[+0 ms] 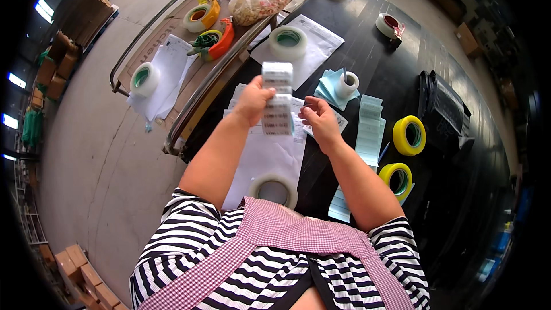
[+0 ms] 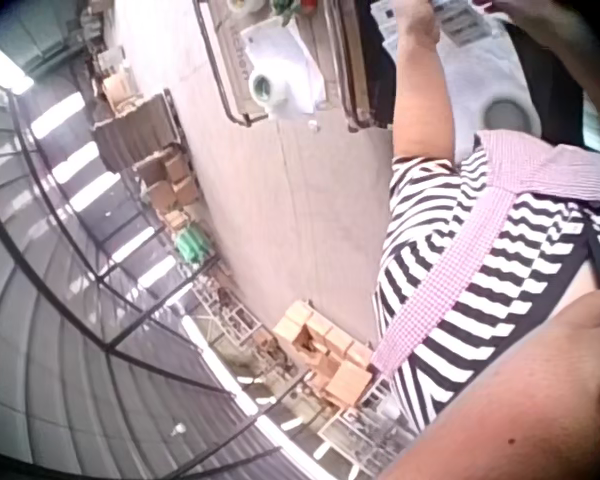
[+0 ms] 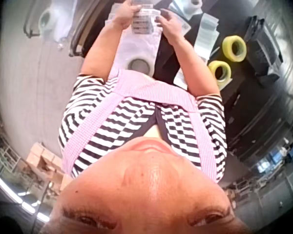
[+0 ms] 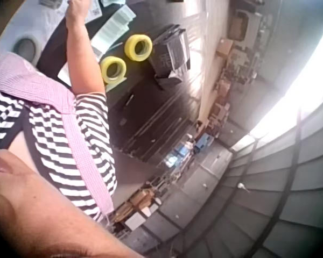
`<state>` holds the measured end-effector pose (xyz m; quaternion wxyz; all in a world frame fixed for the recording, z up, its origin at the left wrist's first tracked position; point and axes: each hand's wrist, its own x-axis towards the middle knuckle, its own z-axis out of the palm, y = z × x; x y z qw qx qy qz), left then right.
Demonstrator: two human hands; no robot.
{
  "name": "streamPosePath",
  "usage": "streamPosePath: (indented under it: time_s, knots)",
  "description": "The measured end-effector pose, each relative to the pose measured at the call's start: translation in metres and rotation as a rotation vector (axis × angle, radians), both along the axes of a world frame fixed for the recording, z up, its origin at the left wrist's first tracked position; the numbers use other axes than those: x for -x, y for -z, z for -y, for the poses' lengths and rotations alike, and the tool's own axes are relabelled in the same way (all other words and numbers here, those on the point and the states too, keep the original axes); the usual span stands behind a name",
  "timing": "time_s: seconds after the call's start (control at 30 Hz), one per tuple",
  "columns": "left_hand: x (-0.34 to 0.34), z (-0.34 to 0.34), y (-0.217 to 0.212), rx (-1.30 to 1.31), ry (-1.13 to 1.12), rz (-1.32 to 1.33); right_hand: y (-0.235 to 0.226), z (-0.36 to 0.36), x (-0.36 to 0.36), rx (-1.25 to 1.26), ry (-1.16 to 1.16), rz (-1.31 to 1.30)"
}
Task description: The person organizes and peels adhesive labels from a roll on a work table, handling the paper strips by hand and arranging them near rolls of tape.
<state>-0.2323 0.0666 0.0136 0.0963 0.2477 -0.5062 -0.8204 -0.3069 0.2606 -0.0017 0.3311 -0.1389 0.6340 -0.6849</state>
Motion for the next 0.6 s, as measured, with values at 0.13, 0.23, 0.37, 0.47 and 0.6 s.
streamPosePath:
  time_s: [0.13,0.23,0.37,0.47,0.6]
  knots:
    - [0.009,0.032,0.010,-0.015,-0.106,0.069,0.002,0.012,0.028,-0.094,0.008,-0.208]
    - [0.023,0.039,0.024,-0.105,-0.172,0.081,0.003,0.037,0.055,-0.278,-0.019,-0.573]
    - [0.061,0.048,0.033,-0.228,-0.438,0.012,-0.009,0.087,0.096,-0.441,0.034,-1.060]
    - [0.085,0.057,0.051,-0.214,-0.511,0.045,0.001,0.130,0.123,-0.544,0.028,-1.262]
    - [0.096,0.050,0.067,0.184,-0.456,0.228,0.018,0.155,0.132,-0.816,-0.062,-1.269]
